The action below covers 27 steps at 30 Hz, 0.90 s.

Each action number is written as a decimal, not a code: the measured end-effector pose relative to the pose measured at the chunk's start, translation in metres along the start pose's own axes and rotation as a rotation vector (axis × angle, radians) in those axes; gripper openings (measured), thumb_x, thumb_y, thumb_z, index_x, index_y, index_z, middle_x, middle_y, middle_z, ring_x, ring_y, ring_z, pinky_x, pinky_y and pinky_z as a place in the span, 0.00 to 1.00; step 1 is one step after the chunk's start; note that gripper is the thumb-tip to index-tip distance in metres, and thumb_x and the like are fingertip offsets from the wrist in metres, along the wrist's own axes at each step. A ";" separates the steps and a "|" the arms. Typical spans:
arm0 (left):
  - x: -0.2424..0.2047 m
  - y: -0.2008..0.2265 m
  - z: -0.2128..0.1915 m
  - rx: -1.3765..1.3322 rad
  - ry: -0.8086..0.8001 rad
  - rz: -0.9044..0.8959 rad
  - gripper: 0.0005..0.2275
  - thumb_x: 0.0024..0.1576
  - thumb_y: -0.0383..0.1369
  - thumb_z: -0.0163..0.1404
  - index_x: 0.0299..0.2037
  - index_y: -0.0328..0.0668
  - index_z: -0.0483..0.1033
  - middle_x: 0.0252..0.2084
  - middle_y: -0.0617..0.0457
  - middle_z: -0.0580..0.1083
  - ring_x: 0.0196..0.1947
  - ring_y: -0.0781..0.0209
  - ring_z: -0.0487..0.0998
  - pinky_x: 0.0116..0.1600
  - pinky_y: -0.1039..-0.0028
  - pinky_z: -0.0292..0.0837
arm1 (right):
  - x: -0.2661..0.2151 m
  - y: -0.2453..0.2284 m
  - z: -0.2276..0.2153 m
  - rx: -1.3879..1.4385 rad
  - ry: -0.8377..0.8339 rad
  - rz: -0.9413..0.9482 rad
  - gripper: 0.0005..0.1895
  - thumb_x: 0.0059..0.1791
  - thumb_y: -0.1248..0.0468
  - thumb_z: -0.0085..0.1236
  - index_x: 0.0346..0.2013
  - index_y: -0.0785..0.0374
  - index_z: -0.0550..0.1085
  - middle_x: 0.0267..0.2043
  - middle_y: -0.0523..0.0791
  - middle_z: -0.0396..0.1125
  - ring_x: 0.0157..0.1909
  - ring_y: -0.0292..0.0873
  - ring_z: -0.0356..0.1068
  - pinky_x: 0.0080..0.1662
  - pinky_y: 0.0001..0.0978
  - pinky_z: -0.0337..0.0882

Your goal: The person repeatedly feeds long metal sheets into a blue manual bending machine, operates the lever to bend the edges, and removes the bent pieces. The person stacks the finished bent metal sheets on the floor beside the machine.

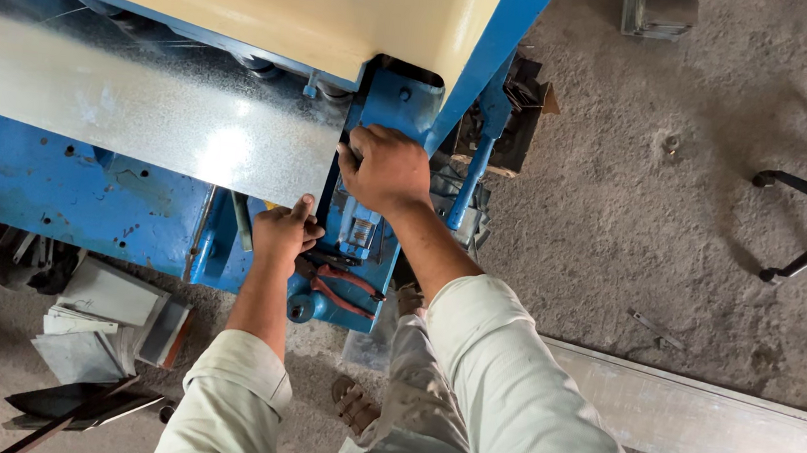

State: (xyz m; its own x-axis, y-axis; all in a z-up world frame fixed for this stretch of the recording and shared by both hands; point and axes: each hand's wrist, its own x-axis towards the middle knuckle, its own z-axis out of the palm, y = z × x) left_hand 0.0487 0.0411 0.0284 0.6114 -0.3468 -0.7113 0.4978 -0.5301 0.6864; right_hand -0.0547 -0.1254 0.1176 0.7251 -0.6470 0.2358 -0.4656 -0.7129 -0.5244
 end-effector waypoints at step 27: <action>-0.011 -0.042 0.011 -0.302 0.150 0.166 0.18 0.63 0.39 0.53 0.26 0.32 0.69 0.19 0.52 0.67 0.15 0.64 0.65 0.21 0.71 0.57 | -0.001 0.000 0.003 0.012 0.024 -0.010 0.15 0.48 0.55 0.62 0.23 0.58 0.70 0.28 0.44 0.68 0.31 0.50 0.71 0.33 0.46 0.70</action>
State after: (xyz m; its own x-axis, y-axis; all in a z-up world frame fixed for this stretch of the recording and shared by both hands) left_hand 0.0145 0.0586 0.0063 0.7714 -0.2798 -0.5715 0.5292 -0.2166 0.8204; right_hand -0.0537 -0.1243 0.1147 0.7171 -0.6464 0.2607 -0.4521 -0.7161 -0.5318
